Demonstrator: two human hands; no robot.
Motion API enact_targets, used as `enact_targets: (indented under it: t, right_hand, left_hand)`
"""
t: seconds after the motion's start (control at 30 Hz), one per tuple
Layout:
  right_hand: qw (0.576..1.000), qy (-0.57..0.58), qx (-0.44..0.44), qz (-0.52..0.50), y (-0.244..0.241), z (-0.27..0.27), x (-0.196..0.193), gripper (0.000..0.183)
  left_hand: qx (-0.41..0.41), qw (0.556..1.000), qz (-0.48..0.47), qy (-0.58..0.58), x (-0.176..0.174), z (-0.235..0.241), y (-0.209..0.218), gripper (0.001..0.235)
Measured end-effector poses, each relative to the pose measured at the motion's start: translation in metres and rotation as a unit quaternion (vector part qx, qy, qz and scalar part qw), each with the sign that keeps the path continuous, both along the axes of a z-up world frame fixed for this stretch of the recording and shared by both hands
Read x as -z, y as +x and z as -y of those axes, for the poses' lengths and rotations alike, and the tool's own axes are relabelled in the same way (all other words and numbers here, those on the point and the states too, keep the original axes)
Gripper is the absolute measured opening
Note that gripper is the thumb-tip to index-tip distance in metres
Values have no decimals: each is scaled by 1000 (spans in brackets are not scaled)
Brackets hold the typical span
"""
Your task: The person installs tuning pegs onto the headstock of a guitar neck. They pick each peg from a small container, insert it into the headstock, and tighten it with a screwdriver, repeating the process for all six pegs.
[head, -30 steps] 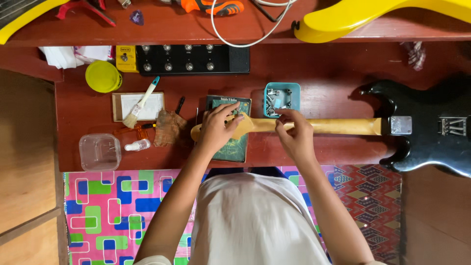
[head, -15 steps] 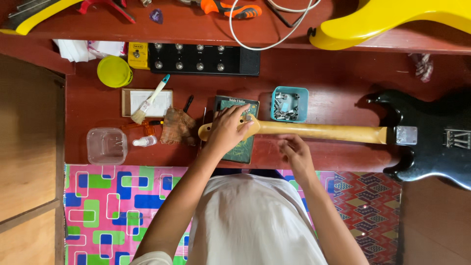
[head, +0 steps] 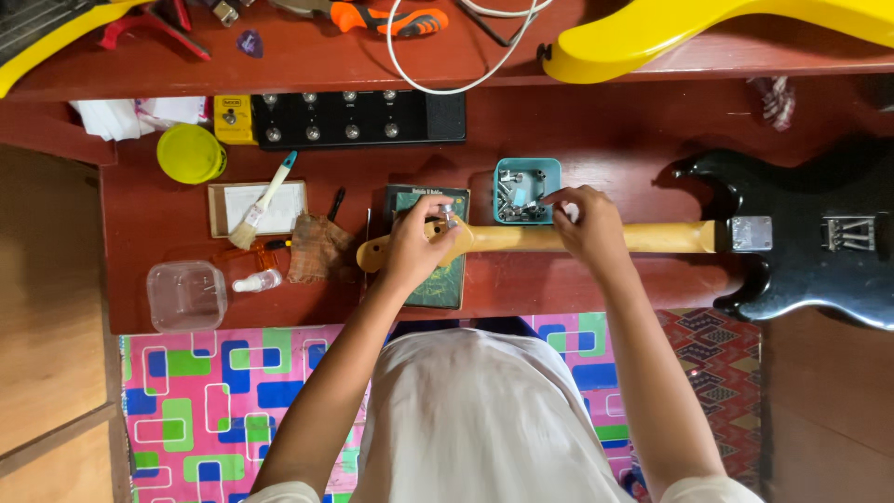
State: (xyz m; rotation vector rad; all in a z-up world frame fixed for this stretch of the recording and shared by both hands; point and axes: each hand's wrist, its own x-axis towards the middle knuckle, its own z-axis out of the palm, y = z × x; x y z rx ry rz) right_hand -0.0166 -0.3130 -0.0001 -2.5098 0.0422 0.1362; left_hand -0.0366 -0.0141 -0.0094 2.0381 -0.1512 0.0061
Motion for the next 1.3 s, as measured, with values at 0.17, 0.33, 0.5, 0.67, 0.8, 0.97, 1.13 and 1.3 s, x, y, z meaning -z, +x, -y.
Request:
enact_targets:
  t: [0.17, 0.33, 0.5, 0.67, 0.8, 0.97, 1.13, 1.3]
  right_hand:
    - [999, -5, -3, 36, 15, 0, 43, 19]
    - [991, -76, -41, 99, 17, -5, 56, 15]
    - [988, -123, -23, 95, 14, -8, 51, 16]
    - [991, -107, -23, 77, 16, -6, 43, 18]
    - [991, -91, -25, 93, 29, -3, 33, 17]
    - [985, -22, -75, 155, 34, -36, -43, 14]
    - [972, 88, -106, 191, 17, -104, -91, 17]
    - [899, 424, 47, -104, -21, -155, -104, 16]
  left_hand:
    - [-4, 998, -35, -59, -23, 14, 4, 41]
    - [-23, 997, -30, -67, -16, 33, 10, 41]
    - [-16, 991, -49, 123, 15, 66, 36, 22]
    - [30, 953, -168, 250, 32, 107, 70, 43]
    - [1, 940, -154, 304, 41, 119, 82, 35]
    - [-65, 944, -114, 304, -44, 77, 69, 31]
    - [-135, 932, -130, 309, -112, -14, 22, 26]
    - [-215, 899, -168, 343, -87, -118, -24, 34]
